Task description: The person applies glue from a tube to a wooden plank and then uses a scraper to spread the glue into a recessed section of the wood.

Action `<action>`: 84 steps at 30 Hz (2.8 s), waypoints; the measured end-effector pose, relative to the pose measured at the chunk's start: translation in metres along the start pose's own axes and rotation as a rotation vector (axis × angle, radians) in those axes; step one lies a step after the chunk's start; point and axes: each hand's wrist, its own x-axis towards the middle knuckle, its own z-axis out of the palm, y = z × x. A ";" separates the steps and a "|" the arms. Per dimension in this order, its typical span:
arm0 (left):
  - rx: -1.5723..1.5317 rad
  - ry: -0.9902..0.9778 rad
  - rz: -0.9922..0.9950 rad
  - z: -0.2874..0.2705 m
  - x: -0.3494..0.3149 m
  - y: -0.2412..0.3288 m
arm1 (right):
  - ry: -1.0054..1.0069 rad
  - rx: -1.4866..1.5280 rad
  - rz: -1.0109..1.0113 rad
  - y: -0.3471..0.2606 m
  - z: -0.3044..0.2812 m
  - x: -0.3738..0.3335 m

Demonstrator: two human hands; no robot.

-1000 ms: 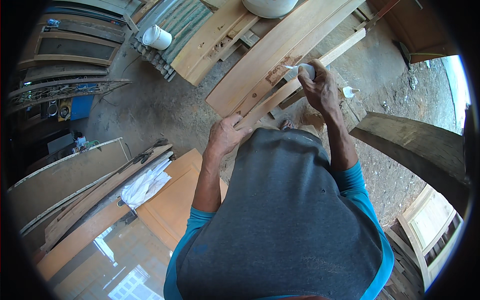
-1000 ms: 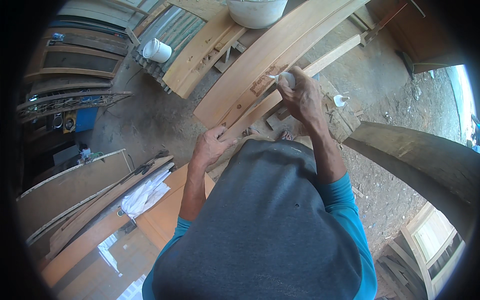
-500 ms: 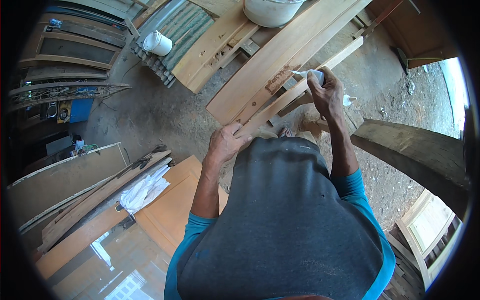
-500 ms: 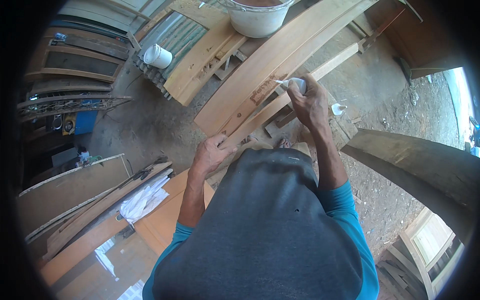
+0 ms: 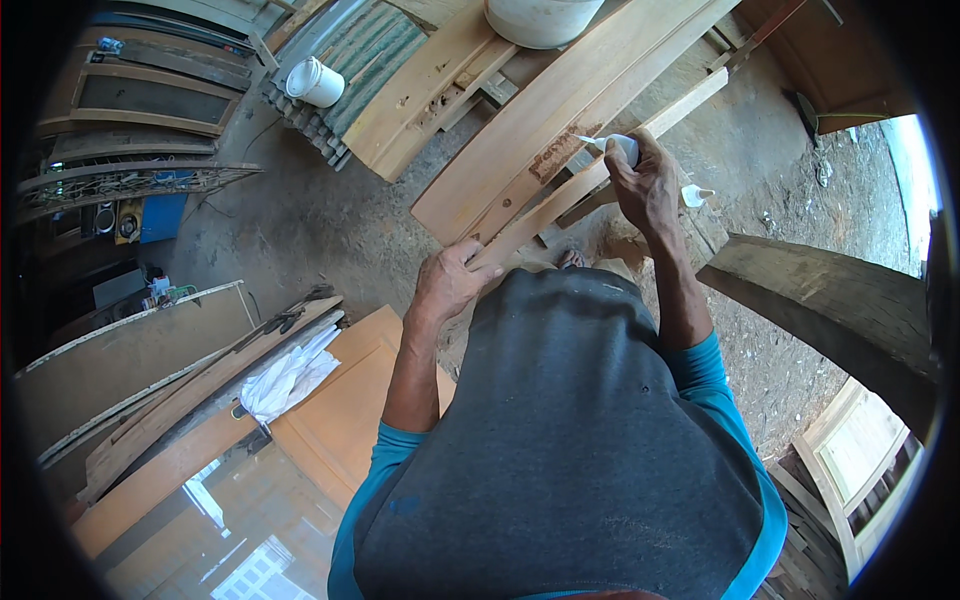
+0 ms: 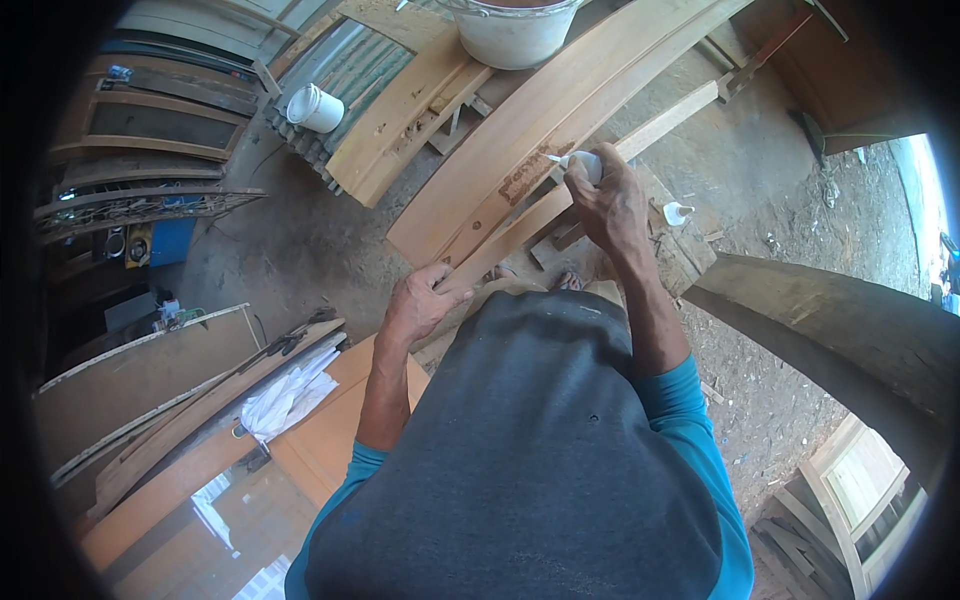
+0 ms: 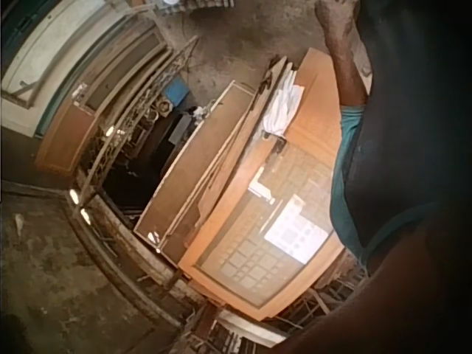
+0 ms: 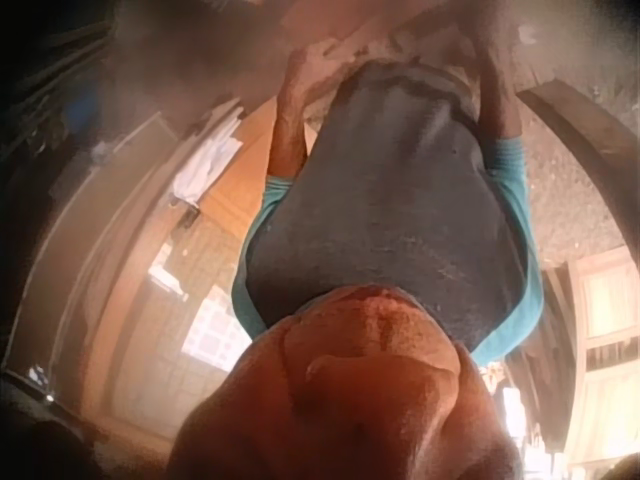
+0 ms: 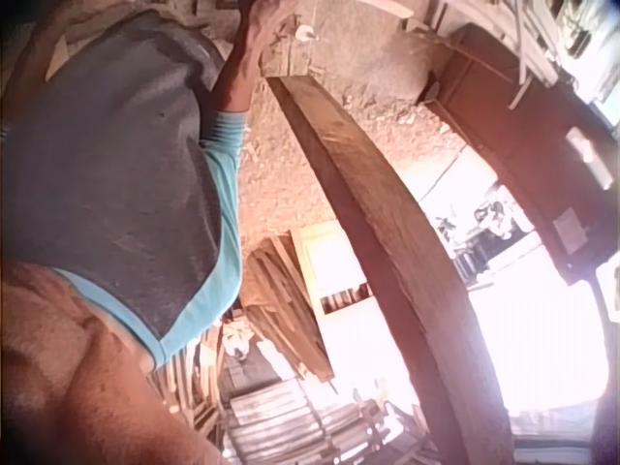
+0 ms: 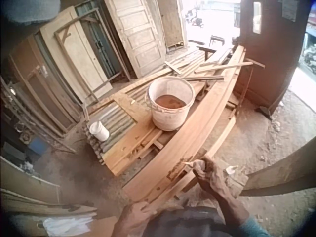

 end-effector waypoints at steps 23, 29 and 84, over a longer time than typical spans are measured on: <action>-0.044 -0.034 -0.039 -0.008 -0.003 0.010 | -0.112 0.058 -0.077 0.002 0.013 -0.028; -0.027 -0.011 0.008 -0.006 -0.004 0.008 | -0.112 0.067 -0.091 -0.004 0.012 -0.033; -0.024 0.015 0.039 -0.003 -0.005 0.003 | -0.146 0.067 -0.114 -0.015 0.014 -0.036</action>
